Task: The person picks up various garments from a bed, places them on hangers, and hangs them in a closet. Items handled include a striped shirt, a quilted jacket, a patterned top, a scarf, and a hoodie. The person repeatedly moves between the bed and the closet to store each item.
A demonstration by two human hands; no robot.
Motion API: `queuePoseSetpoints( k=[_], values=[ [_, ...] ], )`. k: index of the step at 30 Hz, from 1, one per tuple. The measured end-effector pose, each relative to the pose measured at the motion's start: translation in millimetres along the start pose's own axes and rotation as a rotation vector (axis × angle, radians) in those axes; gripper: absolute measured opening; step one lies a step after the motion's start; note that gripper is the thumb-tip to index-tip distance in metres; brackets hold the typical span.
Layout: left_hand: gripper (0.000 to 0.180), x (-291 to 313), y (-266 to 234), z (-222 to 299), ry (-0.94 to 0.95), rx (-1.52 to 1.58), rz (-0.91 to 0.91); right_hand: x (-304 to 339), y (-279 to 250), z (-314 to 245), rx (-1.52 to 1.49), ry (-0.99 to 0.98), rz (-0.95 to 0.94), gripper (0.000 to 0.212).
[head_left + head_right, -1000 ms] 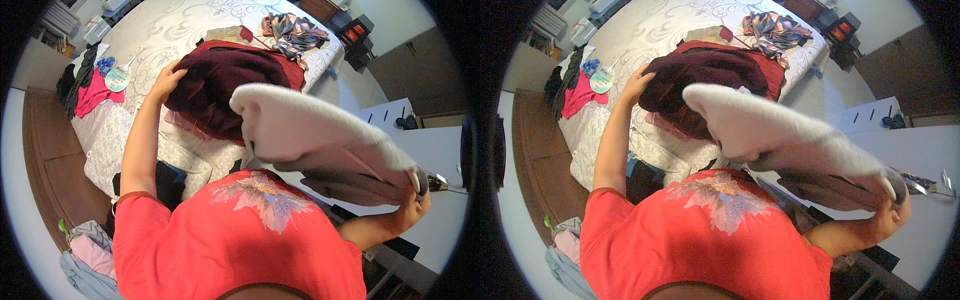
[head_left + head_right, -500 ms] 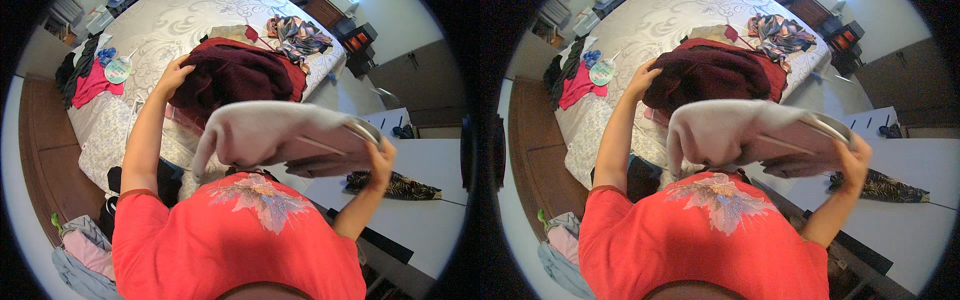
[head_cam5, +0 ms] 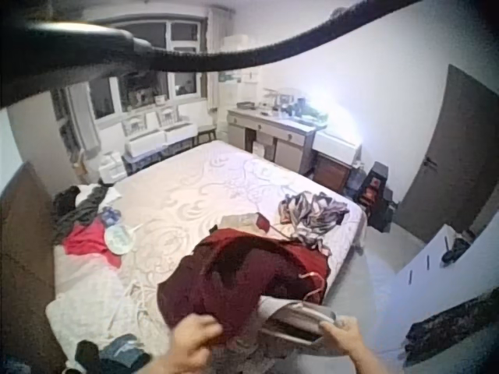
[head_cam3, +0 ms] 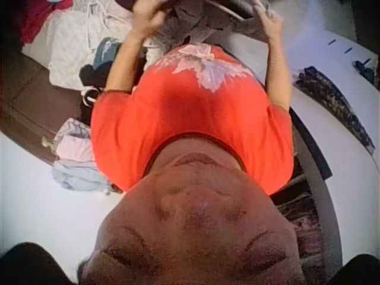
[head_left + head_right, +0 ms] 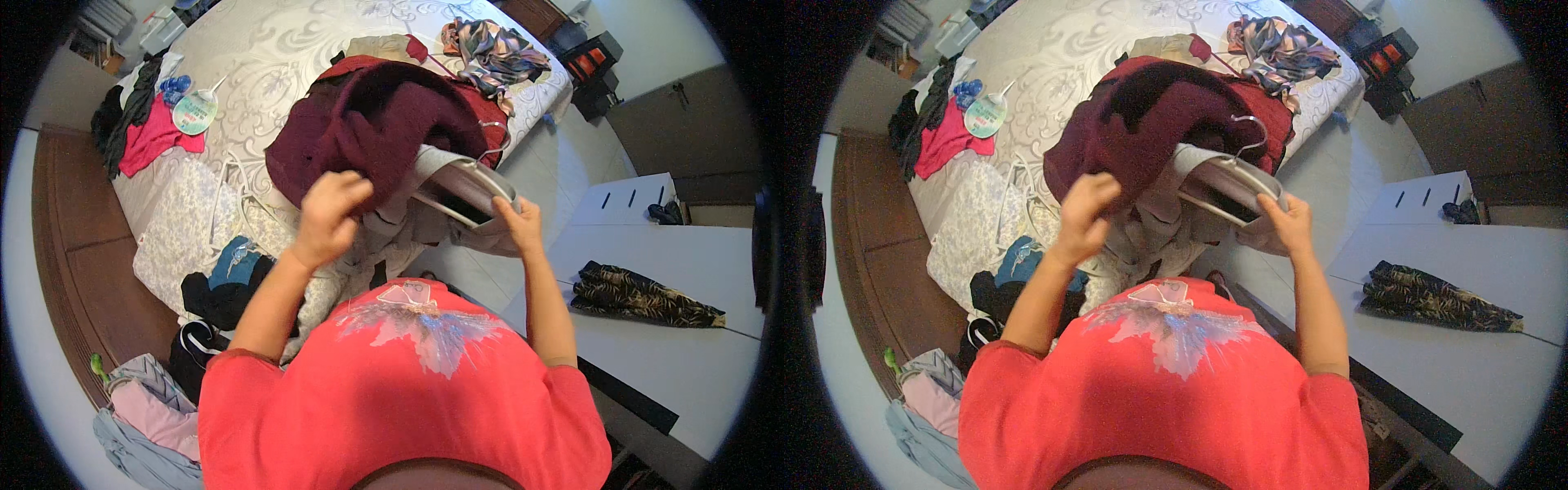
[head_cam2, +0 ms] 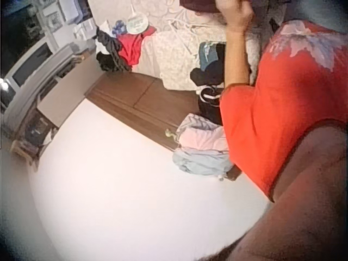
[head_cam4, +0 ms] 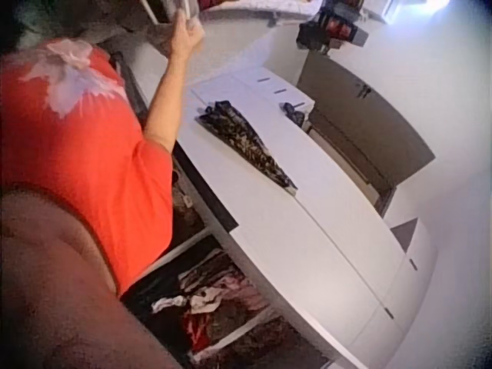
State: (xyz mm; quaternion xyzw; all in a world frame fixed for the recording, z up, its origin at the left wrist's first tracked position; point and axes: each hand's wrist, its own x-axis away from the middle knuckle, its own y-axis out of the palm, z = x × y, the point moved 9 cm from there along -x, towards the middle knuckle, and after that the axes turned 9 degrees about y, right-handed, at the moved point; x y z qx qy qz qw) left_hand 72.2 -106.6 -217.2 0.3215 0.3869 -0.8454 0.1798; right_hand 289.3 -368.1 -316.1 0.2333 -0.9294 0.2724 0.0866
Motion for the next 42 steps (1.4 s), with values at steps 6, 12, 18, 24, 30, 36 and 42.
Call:
queuePoseSetpoints(
  k=[6,12,18,24,30,36,42],
  values=[
    [0.037,62.0,48.4,0.5,-0.231,-0.077,-0.165,26.7,22.8,9.1,0.014,-0.097,0.076,0.026],
    [0.025,134.1,62.9,-58.0,-0.827,0.552,-0.033,16.1,38.4,-3.5,-0.008,-0.186,0.069,0.019],
    [0.052,61.1,-14.1,-91.6,-0.455,-0.488,0.043,9.4,31.6,-11.4,0.034,-0.253,0.058,0.017],
    [0.061,43.8,21.2,-147.4,-0.415,-0.349,-0.196,10.5,37.6,-13.8,0.0,-0.182,0.022,0.02],
    [0.055,8.1,53.1,-128.4,-0.092,-0.089,-0.377,4.3,35.4,7.7,0.005,-0.137,-0.011,0.023],
    [0.05,-10.9,63.1,-134.0,-0.159,-0.085,-0.592,9.2,38.0,-11.5,0.202,-0.134,-0.08,0.023],
    [0.05,-0.8,67.7,-107.7,-0.175,-0.133,-0.592,1.4,39.4,-14.4,0.302,-0.215,-0.06,0.027]
  ],
)
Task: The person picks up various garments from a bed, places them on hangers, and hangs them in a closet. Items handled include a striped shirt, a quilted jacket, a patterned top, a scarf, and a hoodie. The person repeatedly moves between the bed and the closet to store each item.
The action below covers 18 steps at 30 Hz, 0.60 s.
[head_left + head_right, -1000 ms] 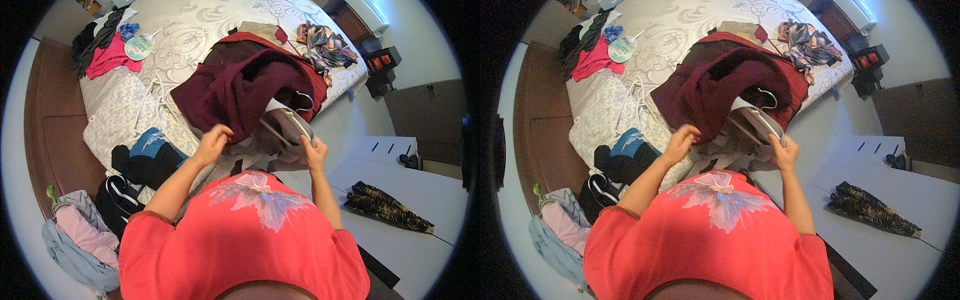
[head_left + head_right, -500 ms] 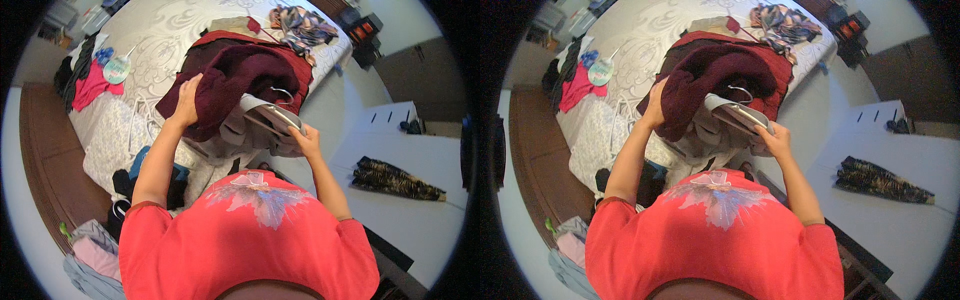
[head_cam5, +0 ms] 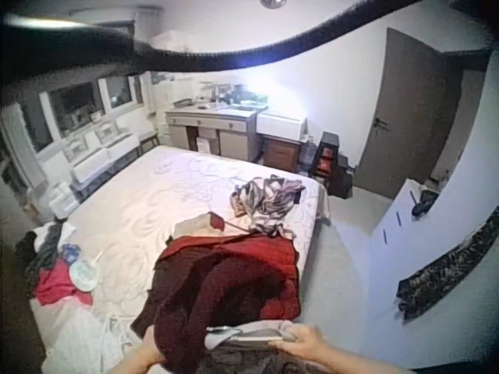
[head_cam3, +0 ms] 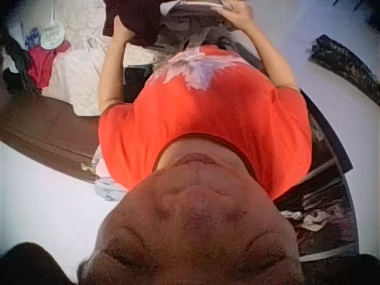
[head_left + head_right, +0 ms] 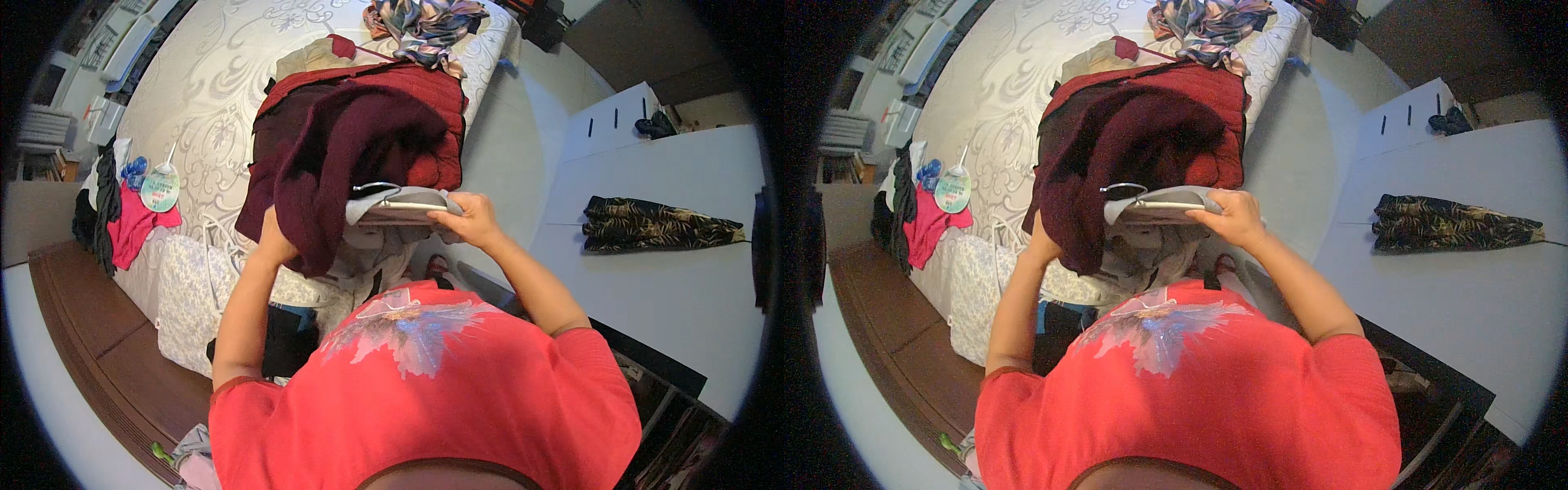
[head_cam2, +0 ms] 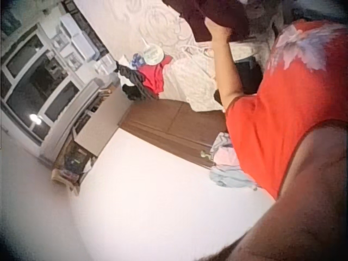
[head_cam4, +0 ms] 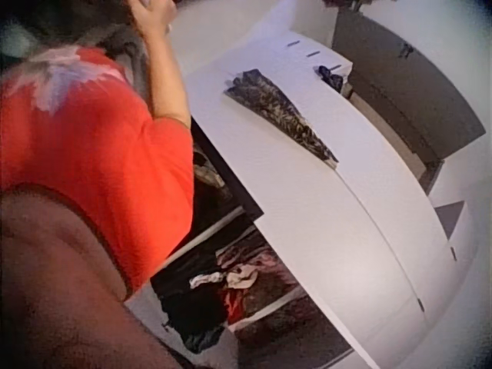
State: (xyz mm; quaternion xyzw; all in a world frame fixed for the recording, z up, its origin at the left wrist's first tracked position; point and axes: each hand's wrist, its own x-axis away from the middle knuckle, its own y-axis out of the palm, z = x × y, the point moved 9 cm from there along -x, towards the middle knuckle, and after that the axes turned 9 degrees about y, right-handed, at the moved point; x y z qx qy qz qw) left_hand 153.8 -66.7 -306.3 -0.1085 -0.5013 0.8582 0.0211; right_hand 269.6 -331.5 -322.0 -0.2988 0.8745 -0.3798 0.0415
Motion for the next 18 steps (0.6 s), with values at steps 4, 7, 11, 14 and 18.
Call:
queuePoseSetpoints(
  k=[4,7,11,14,18],
  values=[
    [0.048,34.9,3.0,1.9,-0.025,0.033,0.147,-3.7,19.8,4.3,-0.062,0.089,-0.491,0.037],
    [0.052,49.3,-5.7,14.0,-0.042,-0.007,0.168,-31.8,14.8,13.4,-0.395,0.135,-0.628,0.043],
    [0.052,37.4,-38.0,50.3,0.115,-0.107,0.197,-106.5,6.4,61.1,0.157,-0.045,-0.145,0.074],
    [0.051,47.2,-49.0,59.8,0.129,-0.118,0.236,-136.5,36.5,89.5,0.479,0.069,-0.09,0.091],
    [0.05,64.4,-46.5,63.3,0.058,-0.17,0.208,-141.8,78.7,100.4,0.511,0.222,-0.203,0.053]
  ],
)
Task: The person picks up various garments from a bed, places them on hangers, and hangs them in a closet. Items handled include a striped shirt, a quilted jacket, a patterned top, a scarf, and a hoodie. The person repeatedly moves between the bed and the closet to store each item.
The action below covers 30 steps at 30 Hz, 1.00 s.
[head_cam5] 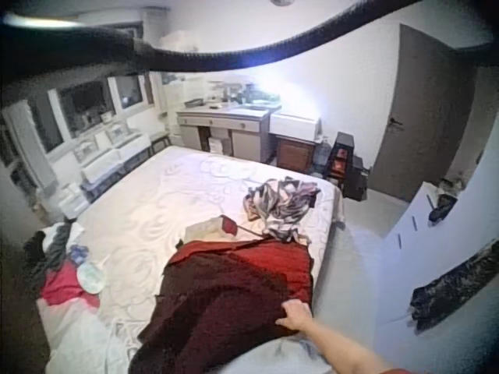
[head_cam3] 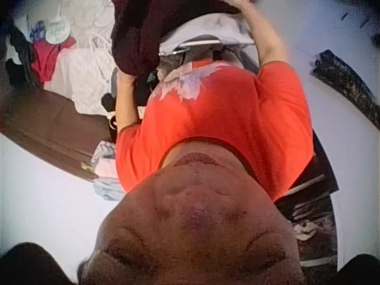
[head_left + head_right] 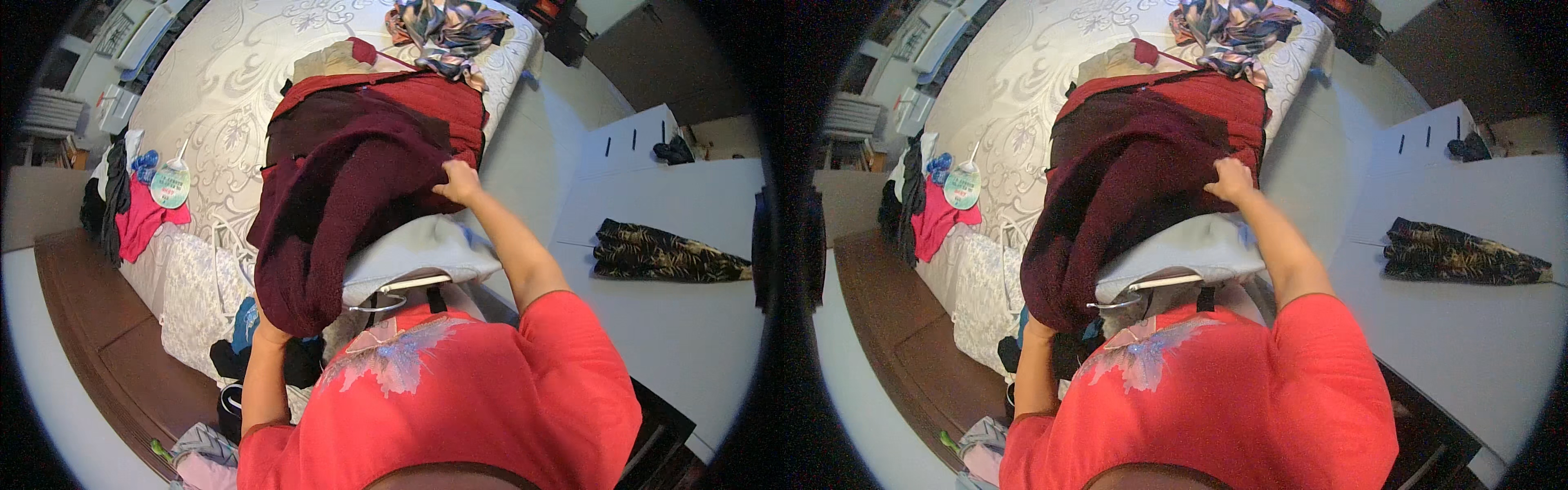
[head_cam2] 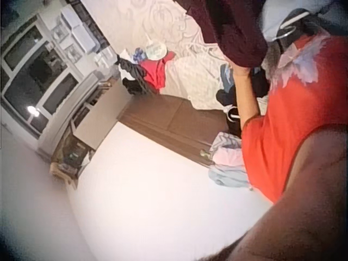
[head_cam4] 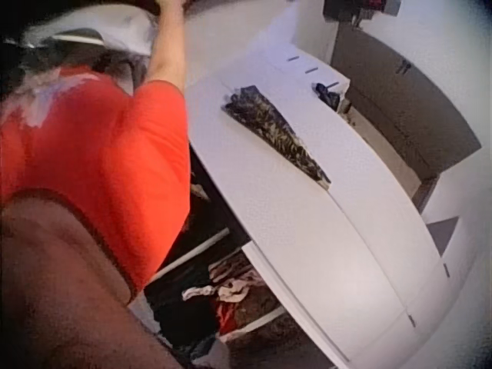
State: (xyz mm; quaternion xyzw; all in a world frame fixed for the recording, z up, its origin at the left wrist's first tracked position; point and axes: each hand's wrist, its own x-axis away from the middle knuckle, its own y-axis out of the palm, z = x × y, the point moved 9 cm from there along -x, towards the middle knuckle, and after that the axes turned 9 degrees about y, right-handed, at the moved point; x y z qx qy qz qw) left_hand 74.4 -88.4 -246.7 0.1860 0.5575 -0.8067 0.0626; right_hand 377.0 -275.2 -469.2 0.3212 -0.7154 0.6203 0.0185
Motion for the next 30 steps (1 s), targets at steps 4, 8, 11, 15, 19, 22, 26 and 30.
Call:
queuePoseSetpoints(
  k=[4,8,11,15,19,22,26,30],
  values=[
    [0.05,3.8,3.9,-12.2,-0.085,-0.045,-0.051,-11.1,2.9,21.7,-0.735,-0.191,0.255,0.031],
    [0.045,39.9,11.3,-64.7,-0.291,-0.035,-0.058,6.4,-182.2,-10.2,-0.934,-0.35,0.62,0.025],
    [0.041,18.4,-34.0,-89.4,-0.336,0.127,0.291,45.7,-303.1,-38.1,-0.804,-0.407,0.68,0.013],
    [0.037,-20.0,-132.7,-79.4,-0.208,0.088,0.584,139.2,-434.0,-59.7,-0.728,-0.604,0.934,0.021],
    [0.032,-44.9,-225.6,-36.6,-0.135,-0.1,0.751,236.8,-482.2,-91.4,-0.383,-0.502,1.173,0.022],
    [0.03,-55.6,-260.5,-16.6,-0.093,-0.325,0.795,267.1,-491.6,-92.2,-0.356,-0.495,1.143,0.021],
    [0.028,-60.6,-286.1,-0.4,-0.099,-0.464,0.866,280.5,-446.9,-91.6,-0.64,-0.704,0.966,0.027],
    [0.025,-47.8,-287.1,-5.7,-0.267,-0.71,0.881,305.4,-299.2,-168.6,-0.553,-0.957,0.587,0.014]
  ],
)
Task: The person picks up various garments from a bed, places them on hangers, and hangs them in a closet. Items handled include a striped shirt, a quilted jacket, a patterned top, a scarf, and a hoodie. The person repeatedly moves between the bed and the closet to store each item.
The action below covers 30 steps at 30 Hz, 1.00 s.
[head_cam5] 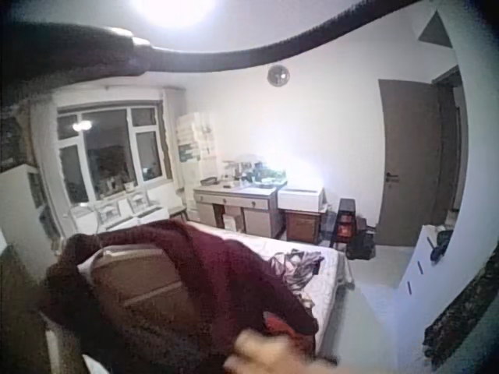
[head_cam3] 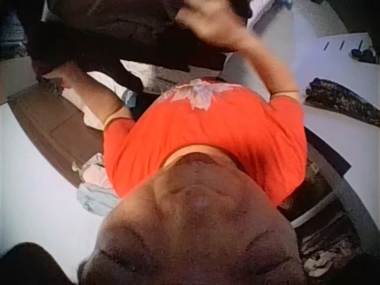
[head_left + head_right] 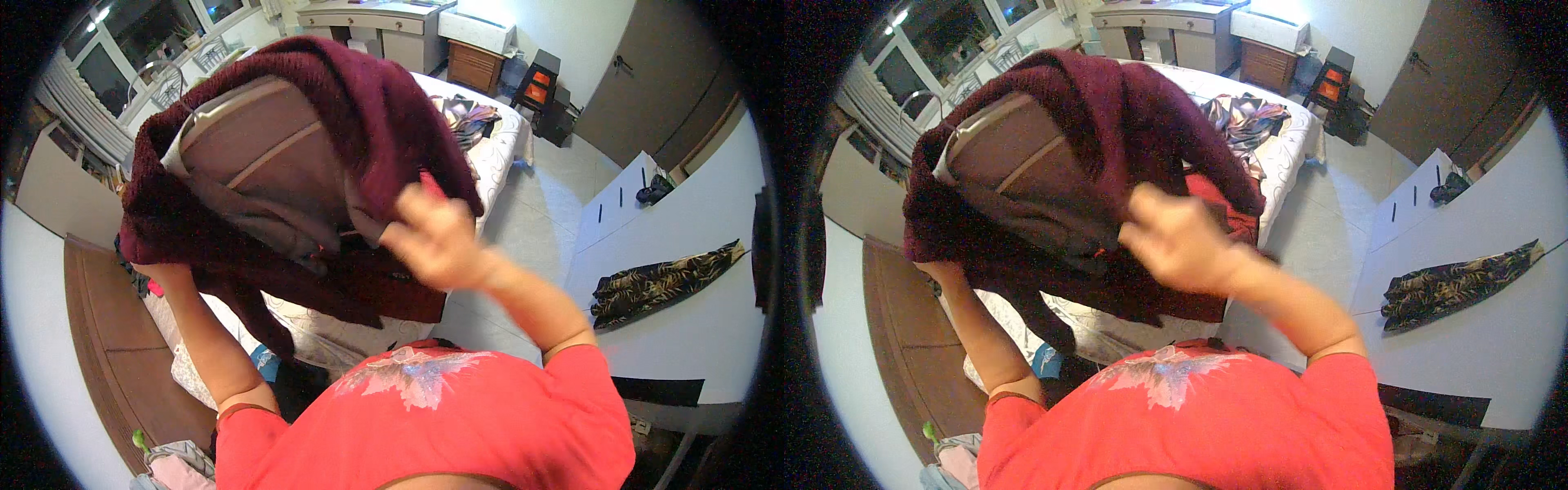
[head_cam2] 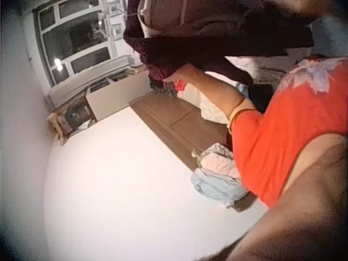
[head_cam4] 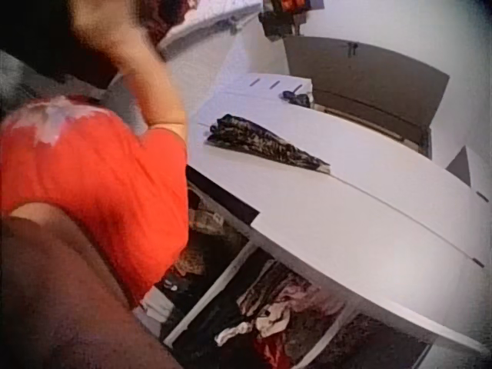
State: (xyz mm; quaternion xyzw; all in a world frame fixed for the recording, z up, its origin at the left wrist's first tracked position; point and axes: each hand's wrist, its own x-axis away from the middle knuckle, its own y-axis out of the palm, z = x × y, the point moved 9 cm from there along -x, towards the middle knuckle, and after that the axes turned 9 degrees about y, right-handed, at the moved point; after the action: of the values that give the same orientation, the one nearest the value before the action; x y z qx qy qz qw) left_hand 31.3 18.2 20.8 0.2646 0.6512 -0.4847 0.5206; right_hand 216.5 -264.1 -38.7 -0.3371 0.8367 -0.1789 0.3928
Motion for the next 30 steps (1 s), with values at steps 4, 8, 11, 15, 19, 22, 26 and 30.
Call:
queuePoseSetpoints(
  k=[4,8,11,15,19,22,26,30],
  values=[
    [0.026,-13.9,-4.4,55.6,0.196,-0.077,-0.048,53.1,89.7,35.0,0.058,-0.083,-0.395,0.015],
    [0.025,-7.2,-11.6,48.7,0.129,0.056,-0.125,3.4,-50.3,40.5,0.051,0.054,0.233,0.013],
    [0.027,-24.4,-23.3,56.8,0.114,-0.217,-0.245,-31.1,-103.1,31.8,0.332,-0.189,0.33,0.04],
    [0.029,-43.6,-15.2,49.9,0.15,-0.117,-0.225,-92.1,-72.4,95.5,0.208,0.161,-0.231,0.04],
    [0.031,-63.9,-2.7,37.3,0.162,-0.009,-0.221,-110.3,-68.9,40.3,-0.282,0.205,-0.328,0.035],
    [0.033,-75.1,2.8,27.4,0.162,0.046,-0.238,-133.0,-97.9,43.1,-0.118,0.205,-0.363,0.036],
    [0.035,-84.5,27.7,17.0,0.157,0.142,-0.277,-127.9,-113.2,28.4,-0.058,0.252,-0.403,0.038],
    [0.038,-85.7,57.0,14.0,0.164,0.241,-0.326,-115.3,-116.4,20.2,-0.039,0.303,-0.44,0.041]
  ],
)
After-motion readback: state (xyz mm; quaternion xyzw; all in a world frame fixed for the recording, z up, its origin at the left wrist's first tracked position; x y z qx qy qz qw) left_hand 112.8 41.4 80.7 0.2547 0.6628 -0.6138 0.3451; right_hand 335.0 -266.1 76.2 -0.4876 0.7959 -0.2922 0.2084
